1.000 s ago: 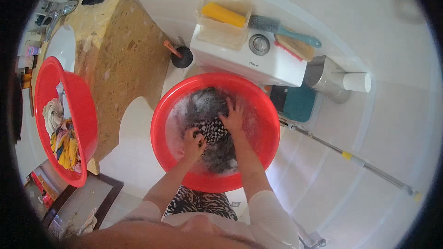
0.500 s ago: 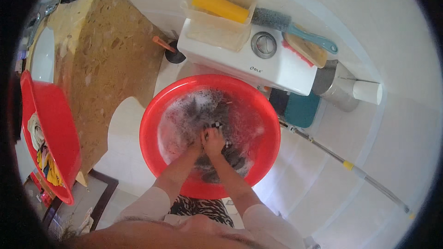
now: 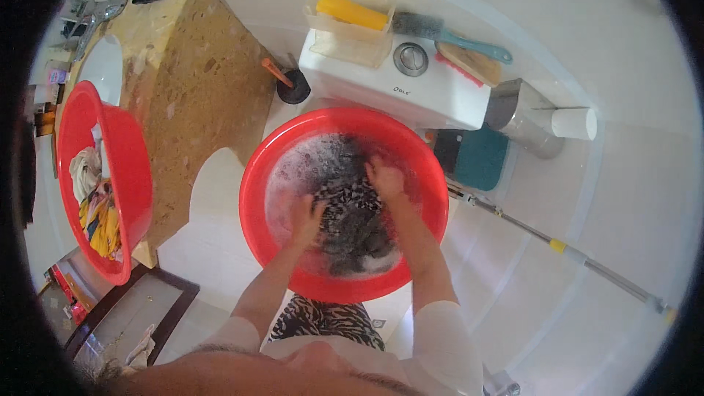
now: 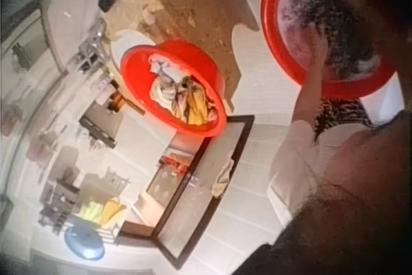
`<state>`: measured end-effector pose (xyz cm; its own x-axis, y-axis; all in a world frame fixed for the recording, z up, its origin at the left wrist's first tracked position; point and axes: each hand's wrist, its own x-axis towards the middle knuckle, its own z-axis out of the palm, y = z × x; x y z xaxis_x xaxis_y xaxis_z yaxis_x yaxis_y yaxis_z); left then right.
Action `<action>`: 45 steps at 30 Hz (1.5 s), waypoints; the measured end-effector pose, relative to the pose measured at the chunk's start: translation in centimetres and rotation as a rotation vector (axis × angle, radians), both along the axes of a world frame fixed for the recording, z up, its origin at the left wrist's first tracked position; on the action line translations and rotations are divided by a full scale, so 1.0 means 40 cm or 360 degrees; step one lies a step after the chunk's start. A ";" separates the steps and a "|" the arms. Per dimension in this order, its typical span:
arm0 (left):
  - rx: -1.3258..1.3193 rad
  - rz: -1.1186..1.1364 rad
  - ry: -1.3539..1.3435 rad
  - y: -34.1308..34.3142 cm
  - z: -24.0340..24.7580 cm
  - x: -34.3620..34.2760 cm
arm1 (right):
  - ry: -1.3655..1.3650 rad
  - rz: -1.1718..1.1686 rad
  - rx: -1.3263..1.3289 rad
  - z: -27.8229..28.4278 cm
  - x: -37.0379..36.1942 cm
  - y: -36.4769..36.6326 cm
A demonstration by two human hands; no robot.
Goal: Hand washing clothes in a red plastic basin in a bathroom.
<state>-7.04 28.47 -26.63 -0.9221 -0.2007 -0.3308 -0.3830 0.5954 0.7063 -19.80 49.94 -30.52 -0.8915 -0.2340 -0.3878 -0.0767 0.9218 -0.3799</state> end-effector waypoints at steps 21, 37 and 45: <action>-0.0461 -0.0013 -0.0369 0.039 -0.080 0.012 | -0.0118 -0.0223 0.0013 0.003 0.201 0.029; -0.0193 -0.0242 0.0456 -0.057 0.532 -0.041 | 0.0650 -0.1176 -0.1189 0.605 0.145 0.121; 0.0056 -0.0030 0.0242 0.017 0.186 -0.160 | 0.0201 -0.1188 -0.0890 0.281 0.107 0.098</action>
